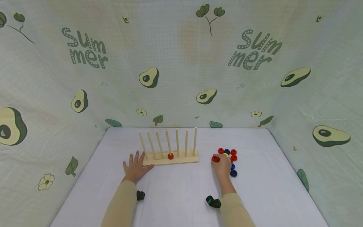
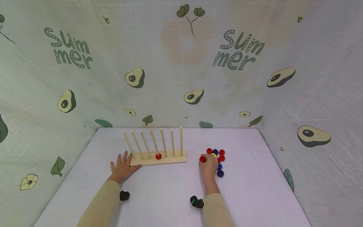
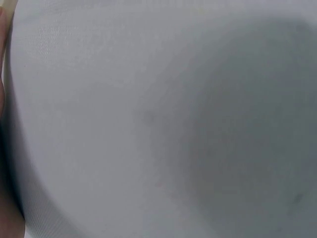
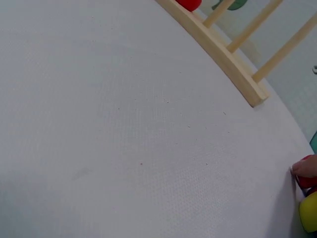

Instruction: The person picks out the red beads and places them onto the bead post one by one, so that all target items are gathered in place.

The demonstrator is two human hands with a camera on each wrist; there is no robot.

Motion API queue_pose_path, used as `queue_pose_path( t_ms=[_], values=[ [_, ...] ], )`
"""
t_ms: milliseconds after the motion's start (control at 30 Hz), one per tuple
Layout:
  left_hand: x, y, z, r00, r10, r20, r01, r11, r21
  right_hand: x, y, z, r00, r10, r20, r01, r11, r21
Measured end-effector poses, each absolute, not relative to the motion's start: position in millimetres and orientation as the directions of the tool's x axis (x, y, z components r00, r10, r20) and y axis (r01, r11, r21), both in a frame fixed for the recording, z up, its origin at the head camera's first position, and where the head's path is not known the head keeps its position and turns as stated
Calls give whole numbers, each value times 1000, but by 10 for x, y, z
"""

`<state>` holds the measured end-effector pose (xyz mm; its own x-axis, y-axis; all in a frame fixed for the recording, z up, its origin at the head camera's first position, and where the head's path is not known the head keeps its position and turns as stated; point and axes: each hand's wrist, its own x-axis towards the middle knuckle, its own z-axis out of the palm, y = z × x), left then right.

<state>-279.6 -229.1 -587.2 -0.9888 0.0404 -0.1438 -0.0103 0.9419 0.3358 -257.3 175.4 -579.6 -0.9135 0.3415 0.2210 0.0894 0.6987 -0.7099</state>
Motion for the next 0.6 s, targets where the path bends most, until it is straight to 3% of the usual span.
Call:
queue_pose_path(
  t_ms=[233,600],
  values=[
    [-2799,-2290,-5871,-990,46,-137,-4,939,345,-2577,1764,-5710,-929,356,103,154,624,-766],
    [-2767,-2272,-5814,-988,43,-149,-11,939,345,-2586,1755,-5561,-950,297,93,112,604,-789]
  ],
)
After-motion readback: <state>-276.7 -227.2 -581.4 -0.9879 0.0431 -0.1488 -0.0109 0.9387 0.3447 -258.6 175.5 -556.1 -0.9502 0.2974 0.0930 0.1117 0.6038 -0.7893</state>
